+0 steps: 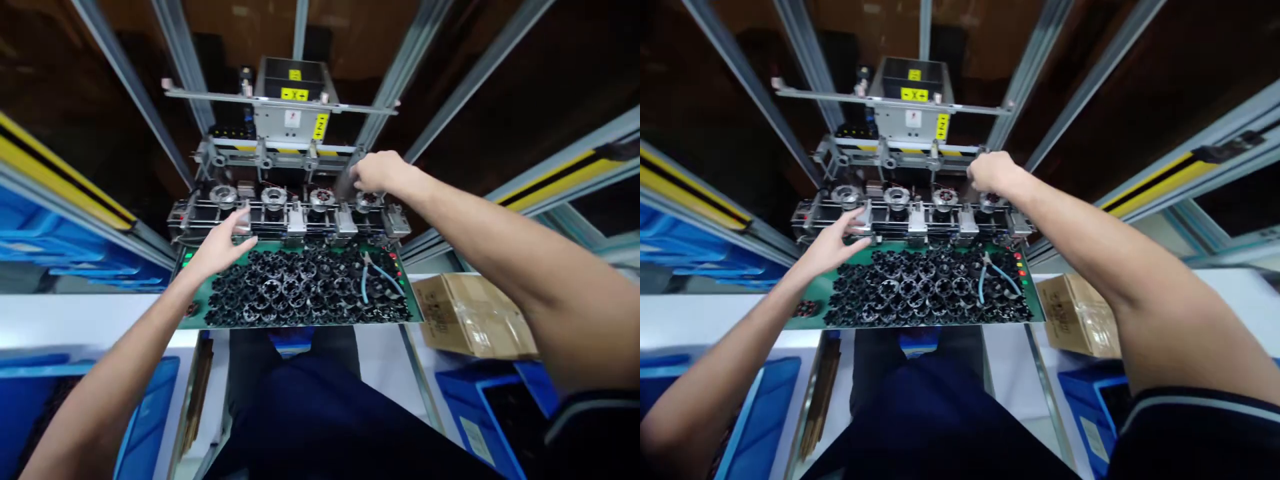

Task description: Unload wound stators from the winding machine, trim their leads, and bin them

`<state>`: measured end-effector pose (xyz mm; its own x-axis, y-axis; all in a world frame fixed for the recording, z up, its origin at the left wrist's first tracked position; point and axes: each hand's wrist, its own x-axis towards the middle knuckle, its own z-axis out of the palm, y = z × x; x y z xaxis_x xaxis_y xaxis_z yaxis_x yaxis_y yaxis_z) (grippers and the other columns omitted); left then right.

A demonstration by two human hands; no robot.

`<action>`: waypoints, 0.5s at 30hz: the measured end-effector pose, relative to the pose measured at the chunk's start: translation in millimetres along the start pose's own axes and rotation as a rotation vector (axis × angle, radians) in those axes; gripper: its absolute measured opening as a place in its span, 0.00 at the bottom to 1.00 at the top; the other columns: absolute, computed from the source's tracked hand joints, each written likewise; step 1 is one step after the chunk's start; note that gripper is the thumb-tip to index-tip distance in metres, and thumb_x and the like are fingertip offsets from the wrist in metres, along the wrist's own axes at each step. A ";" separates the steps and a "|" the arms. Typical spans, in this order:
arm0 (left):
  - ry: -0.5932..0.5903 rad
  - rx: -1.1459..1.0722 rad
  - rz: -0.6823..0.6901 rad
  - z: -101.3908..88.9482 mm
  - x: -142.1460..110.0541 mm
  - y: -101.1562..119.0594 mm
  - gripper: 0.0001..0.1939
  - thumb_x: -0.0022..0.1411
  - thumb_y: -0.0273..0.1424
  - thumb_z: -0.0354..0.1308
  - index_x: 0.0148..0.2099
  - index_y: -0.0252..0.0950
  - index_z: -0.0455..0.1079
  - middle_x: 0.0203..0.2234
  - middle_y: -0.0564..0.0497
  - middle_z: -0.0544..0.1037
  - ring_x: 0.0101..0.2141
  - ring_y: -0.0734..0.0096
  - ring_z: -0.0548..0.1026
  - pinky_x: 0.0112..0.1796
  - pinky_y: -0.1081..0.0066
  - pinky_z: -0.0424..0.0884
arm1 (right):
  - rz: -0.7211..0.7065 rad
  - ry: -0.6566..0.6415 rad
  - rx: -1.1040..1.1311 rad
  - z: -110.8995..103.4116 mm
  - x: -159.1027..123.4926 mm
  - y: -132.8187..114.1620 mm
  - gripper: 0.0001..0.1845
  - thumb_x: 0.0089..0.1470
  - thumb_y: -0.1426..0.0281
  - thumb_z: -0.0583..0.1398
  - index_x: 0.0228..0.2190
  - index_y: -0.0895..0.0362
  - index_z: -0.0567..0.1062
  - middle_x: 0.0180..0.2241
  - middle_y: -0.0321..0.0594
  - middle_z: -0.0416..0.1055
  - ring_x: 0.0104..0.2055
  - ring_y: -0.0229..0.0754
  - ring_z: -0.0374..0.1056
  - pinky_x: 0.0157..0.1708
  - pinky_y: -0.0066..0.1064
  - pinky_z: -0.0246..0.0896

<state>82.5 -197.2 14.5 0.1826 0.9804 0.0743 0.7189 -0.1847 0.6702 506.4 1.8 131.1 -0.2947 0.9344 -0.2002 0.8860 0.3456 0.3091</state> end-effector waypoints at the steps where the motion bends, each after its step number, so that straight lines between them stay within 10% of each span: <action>1: -0.030 0.019 0.024 11.2 36.8 14.3 0.56 0.76 0.56 0.68 0.93 0.40 0.54 0.73 0.34 0.82 0.66 0.43 0.86 0.69 0.46 0.82 | 0.054 -0.017 0.007 5.7 3.5 22.6 0.24 0.73 0.66 0.69 0.66 0.54 0.90 0.67 0.55 0.87 0.67 0.67 0.82 0.66 0.57 0.76; 7: -0.178 0.397 0.081 96.3 203.8 103.3 0.47 0.79 0.45 0.68 0.91 0.40 0.61 0.72 0.29 0.76 0.67 0.38 0.84 0.73 0.46 0.76 | 0.156 -0.138 0.167 61.0 7.1 72.7 0.35 0.71 0.66 0.72 0.75 0.54 0.82 0.69 0.57 0.86 0.67 0.63 0.85 0.65 0.47 0.80; 15: -0.400 0.741 -0.142 163.4 273.7 148.6 0.43 0.80 0.61 0.58 0.82 0.38 0.77 0.78 0.25 0.72 0.69 0.28 0.82 0.69 0.45 0.79 | 0.150 -0.369 0.443 133.6 33.6 83.2 0.26 0.70 0.72 0.72 0.66 0.61 0.85 0.36 0.45 0.91 0.37 0.51 0.89 0.46 0.38 0.85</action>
<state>349.0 32.4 13.8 0.1803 0.9252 -0.3340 0.9805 -0.1959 -0.0133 618.0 50.4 25.8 -0.0813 0.8510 -0.5189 0.9967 0.0691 -0.0428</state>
